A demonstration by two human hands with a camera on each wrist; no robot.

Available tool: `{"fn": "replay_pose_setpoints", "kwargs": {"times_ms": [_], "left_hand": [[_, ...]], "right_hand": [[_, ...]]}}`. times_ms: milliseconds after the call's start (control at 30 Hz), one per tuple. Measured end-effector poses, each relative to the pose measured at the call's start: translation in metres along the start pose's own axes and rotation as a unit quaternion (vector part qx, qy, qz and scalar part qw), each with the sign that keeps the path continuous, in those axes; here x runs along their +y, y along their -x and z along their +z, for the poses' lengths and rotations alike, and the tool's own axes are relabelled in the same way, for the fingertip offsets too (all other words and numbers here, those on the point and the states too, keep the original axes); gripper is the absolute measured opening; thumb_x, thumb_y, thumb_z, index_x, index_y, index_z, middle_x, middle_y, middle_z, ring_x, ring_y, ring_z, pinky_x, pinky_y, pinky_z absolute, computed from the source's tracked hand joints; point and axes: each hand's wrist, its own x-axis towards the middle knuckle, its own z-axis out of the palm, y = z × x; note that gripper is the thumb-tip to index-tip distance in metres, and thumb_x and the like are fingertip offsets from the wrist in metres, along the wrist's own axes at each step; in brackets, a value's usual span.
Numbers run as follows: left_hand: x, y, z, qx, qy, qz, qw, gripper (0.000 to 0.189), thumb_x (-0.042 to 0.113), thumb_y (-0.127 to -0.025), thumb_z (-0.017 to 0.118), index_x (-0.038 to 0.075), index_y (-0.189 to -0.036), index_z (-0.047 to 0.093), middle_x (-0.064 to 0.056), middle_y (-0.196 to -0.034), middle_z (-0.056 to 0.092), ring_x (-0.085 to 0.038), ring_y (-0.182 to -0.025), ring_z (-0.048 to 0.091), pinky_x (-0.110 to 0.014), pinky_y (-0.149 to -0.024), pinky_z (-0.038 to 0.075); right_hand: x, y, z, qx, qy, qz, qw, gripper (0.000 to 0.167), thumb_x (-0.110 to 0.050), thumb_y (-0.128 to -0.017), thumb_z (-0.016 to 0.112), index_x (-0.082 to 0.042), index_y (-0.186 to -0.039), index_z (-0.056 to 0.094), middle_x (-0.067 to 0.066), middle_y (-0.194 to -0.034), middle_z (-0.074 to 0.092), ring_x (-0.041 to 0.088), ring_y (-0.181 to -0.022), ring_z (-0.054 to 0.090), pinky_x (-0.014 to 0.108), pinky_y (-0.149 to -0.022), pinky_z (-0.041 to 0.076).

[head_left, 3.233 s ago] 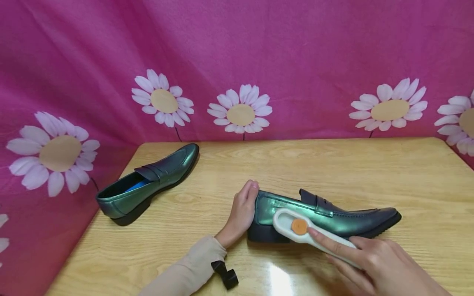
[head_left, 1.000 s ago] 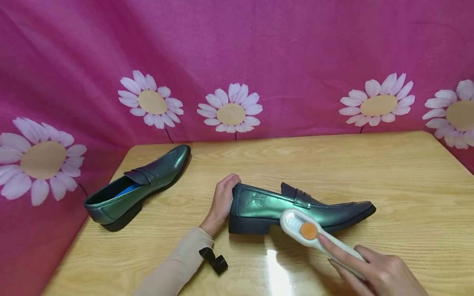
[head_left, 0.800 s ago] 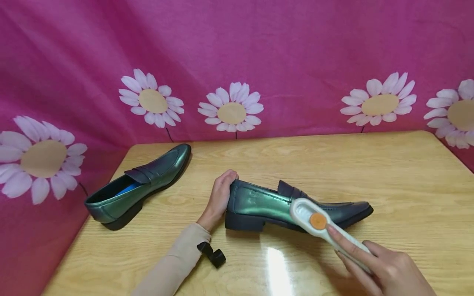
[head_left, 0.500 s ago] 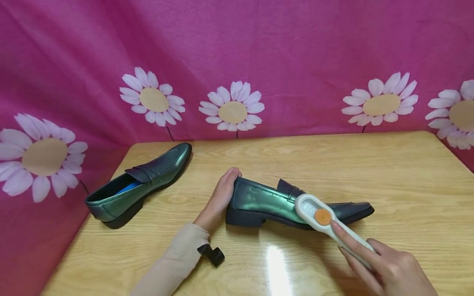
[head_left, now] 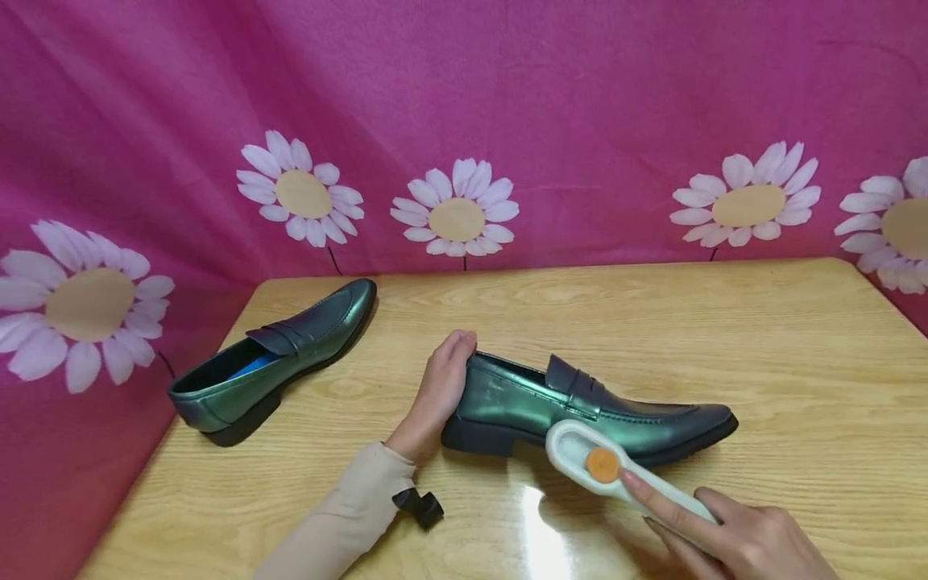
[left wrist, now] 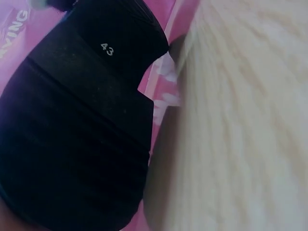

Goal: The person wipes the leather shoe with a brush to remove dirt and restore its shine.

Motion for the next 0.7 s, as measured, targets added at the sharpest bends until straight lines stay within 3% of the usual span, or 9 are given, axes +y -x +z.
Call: {"fn": "replay_pose_setpoints", "kwargs": {"times_ms": [100,300,400,467,600,700], "left_hand": [[-0.0022,-0.0023,0.0010,0.002,-0.001,0.013,0.9999,0.031,0.028,-0.104,0.037,0.007,-0.084,0.049,-0.003,-0.082,0.040,-0.018,-0.081,0.041,-0.032,-0.077,0.032],[-0.0035,-0.0021,0.0021,0.010,-0.019,0.030,0.9993,0.031,0.027,-0.103,0.038,0.005,-0.088,0.053,-0.005,-0.088,0.048,-0.020,-0.087,0.044,-0.034,-0.081,0.035],[-0.0036,-0.0017,0.0019,0.020,-0.024,0.038,0.9988,0.031,0.025,-0.103,0.038,0.002,-0.089,0.054,-0.008,-0.089,0.050,-0.020,-0.086,0.046,-0.034,-0.080,0.036],[-0.0041,-0.0014,0.0016,0.026,-0.024,0.036,0.9987,0.030,0.023,-0.102,0.038,0.003,-0.088,0.055,-0.008,-0.089,0.051,-0.020,-0.086,0.047,-0.034,-0.080,0.036],[-0.0045,0.0005,0.0015,0.033,-0.024,0.038,0.9984,0.028,0.021,-0.102,0.040,0.004,-0.087,0.056,-0.005,-0.085,0.051,-0.020,-0.083,0.047,-0.033,-0.079,0.037],[-0.0050,0.0019,0.0010,0.037,-0.027,0.048,0.9978,0.027,0.020,-0.101,0.041,0.004,-0.087,0.057,-0.005,-0.084,0.052,-0.019,-0.083,0.048,-0.032,-0.078,0.038]], "right_hand": [[0.0016,0.0006,-0.0023,0.000,0.013,0.033,0.9994,0.054,-0.038,-0.086,0.071,-0.034,-0.137,0.054,-0.021,-0.064,0.023,-0.009,-0.049,0.019,0.010,-0.045,0.022],[0.0004,0.0019,-0.0008,0.007,0.005,0.012,0.9999,0.047,-0.045,-0.090,0.063,-0.033,-0.135,0.056,-0.022,-0.065,0.021,-0.010,-0.049,0.018,0.007,-0.046,0.018],[0.0007,0.0019,-0.0025,0.002,0.011,0.039,0.9992,0.062,-0.029,-0.079,0.078,-0.034,-0.136,0.055,-0.021,-0.065,0.023,-0.009,-0.050,0.020,0.010,-0.046,0.022],[0.0014,0.0019,-0.0030,0.002,0.010,0.043,0.9990,0.068,-0.025,-0.075,0.081,-0.034,-0.137,0.054,-0.020,-0.064,0.023,-0.009,-0.050,0.021,0.010,-0.046,0.023],[0.0027,0.0020,-0.0020,0.003,-0.009,0.000,1.0000,0.057,-0.034,-0.082,0.076,-0.030,-0.136,0.056,-0.022,-0.065,0.022,-0.011,-0.050,0.019,0.005,-0.047,0.020],[0.0025,0.0036,-0.0011,0.006,-0.014,0.007,0.9999,0.057,-0.033,-0.082,0.076,-0.030,-0.135,0.057,-0.023,-0.065,0.022,-0.011,-0.050,0.020,0.006,-0.047,0.020]]}}
